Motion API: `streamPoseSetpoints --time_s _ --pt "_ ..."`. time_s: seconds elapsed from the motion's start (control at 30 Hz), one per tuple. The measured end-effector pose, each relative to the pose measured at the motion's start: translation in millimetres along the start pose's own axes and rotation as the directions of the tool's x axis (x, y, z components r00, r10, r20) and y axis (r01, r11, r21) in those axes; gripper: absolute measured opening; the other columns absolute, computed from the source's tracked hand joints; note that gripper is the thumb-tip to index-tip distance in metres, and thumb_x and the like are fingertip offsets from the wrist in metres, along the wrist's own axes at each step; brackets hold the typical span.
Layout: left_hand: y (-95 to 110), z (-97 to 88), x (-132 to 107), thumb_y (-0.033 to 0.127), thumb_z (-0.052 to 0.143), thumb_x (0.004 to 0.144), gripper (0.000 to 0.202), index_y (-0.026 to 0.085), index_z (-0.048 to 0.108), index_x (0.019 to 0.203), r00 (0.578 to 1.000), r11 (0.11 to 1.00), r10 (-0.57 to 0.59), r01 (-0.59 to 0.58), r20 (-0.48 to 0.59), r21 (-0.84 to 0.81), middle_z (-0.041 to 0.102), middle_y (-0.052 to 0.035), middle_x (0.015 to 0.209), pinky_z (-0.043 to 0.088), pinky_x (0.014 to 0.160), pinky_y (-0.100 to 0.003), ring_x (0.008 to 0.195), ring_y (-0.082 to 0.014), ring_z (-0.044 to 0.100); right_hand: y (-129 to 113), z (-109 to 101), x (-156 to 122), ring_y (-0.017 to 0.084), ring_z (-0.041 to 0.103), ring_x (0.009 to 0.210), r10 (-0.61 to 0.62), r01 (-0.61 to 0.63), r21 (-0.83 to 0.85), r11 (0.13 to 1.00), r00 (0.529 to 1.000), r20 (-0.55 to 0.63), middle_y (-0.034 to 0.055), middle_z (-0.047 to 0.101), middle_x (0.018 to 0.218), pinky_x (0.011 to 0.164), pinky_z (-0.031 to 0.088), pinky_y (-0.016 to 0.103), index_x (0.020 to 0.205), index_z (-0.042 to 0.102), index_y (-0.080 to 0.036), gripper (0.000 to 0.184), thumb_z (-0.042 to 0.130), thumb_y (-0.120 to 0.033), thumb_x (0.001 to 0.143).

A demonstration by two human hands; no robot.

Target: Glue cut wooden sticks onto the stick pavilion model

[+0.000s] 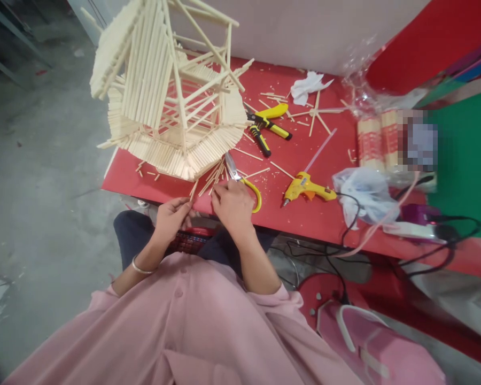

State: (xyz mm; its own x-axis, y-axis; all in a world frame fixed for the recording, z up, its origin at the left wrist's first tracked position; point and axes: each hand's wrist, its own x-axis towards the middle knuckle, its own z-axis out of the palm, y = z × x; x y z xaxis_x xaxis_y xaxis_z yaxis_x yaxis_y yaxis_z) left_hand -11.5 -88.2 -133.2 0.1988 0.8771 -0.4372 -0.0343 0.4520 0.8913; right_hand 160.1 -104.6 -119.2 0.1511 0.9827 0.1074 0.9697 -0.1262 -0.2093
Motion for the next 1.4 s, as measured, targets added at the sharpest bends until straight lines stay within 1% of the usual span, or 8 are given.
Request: streamPoseSetpoints --time_s 0.1,0.23,0.37,0.5,0.77,0.93,1.13,1.4 --pt "3.1 5.9 2.9 0.032 0.064 0.084 0.024 0.014 0.07 0.099 0.992 0.962 0.126 -0.124 0.005 0.242 0.067 0.0007 0.061 0.041 0.044 -0.022 0.04 -0.0101 0.055 1.6 1.1 1.7 0.023 0.056 0.094 0.005 -0.005 -0.015 1.0 1.0 -0.014 0.0092 0.068 0.094 0.074 0.036 0.032 0.102 0.077 -0.022 0.035 0.048 -0.039 0.097" --pt "13.4 19.5 11.5 0.02 0.061 0.087 0.016 0.017 0.074 0.096 0.922 0.705 0.371 -0.359 0.113 0.611 0.069 -0.0051 0.067 0.047 0.064 -0.027 0.062 -0.0189 0.067 1.3 -1.9 6.3 0.024 0.058 0.092 0.044 -0.044 -0.042 0.998 0.999 -0.001 0.0109 0.069 0.094 0.071 0.037 0.031 0.094 0.075 -0.019 0.032 0.047 -0.035 0.094" --pt "17.9 30.9 20.8 0.019 0.053 0.092 0.021 0.014 0.073 0.097 0.905 0.515 0.379 -0.381 0.195 0.768 0.07 -0.0127 0.072 0.045 0.068 -0.03 0.072 -0.0261 0.069 -8.8 -10.0 16.6 0.025 0.065 0.086 0.103 -0.093 -0.093 0.991 0.989 0.111 0.015 0.072 0.098 0.067 0.042 0.033 0.101 0.073 -0.018 0.032 0.045 -0.031 0.094" --pt "13.4 33.9 26.8 0.019 0.052 0.093 0.026 0.012 0.072 0.108 0.909 0.508 0.38 -0.359 0.17 0.783 0.071 -0.0157 0.077 0.044 0.069 -0.031 0.076 -0.0285 0.069 -22.6 -15.6 29.0 0.03 0.071 0.082 0.168 -0.135 -0.178 0.975 0.969 0.182 0.0232 0.073 0.097 0.067 0.049 0.036 0.108 0.07 -0.011 0.032 0.043 -0.018 0.091" --pt "6.6 27.2 20.5 0.027 0.069 0.084 0.02 0.017 0.076 0.1 0.925 0.781 0.374 -0.353 0.067 0.515 0.065 -0.0028 0.061 0.044 0.06 -0.026 0.058 -0.0182 0.063 -1.6 -21.4 24.5 0.024 0.069 0.078 0.178 -0.213 0.179 0.961 0.965 0.19 0.0088 0.073 0.08 0.069 0.048 0.032 0.084 0.07 -0.019 0.016 0.057 -0.027 0.081" --pt "25.3 36.2 0.1 0.056 0.071 0.08 0.044 0.014 0.071 0.094 0.967 0.99 0.135 -0.121 0.217 -0.075 0.061 0.0014 0.051 0.032 0.038 -0.021 0.035 -0.0092 0.047 8.0 -43.9 0.0 0.013 0.06 0.062 0.061 -0.088 0.804 0.588 0.996 0.065 -0.0014 0.066 0.073 0.059 0.049 0.026 0.113 0.067 -0.019 0.038 0.066 -0.039 0.081" --pt "64.0 34.9 -25.6 0.05 0.08 0.074 0.039 0.015 0.073 0.09 0.94 0.953 0.267 -0.224 0.214 -0.204 0.064 0.0009 0.051 0.038 0.039 -0.019 0.038 -0.008 0.052 -10.6 -75.0 -6.6 0.012 0.065 0.067 0.016 0.113 0.816 0.568 0.989 -0.148 -0.0006 0.07 0.078 0.059 0.051 0.024 0.111 0.073 -0.024 0.026 0.066 -0.036 0.089" --pt "118.9 22.2 -23.6 0.042 0.088 0.062 0.036 0.014 0.067 0.07 0.955 0.898 0.207 -0.098 0.214 -0.429 0.065 0.0013 0.061 0.03 0.03 -0.016 0.036 -0.0035 0.047 -36.3 -93.6 13.9 0.011 0.057 0.068 -0.076 0.373 0.612 0.697 0.888 -0.454 0.0014 0.068 0.097 0.056 0.05 0.026 0.137 0.06 -0.033 0.044 0.063 -0.036 0.093"
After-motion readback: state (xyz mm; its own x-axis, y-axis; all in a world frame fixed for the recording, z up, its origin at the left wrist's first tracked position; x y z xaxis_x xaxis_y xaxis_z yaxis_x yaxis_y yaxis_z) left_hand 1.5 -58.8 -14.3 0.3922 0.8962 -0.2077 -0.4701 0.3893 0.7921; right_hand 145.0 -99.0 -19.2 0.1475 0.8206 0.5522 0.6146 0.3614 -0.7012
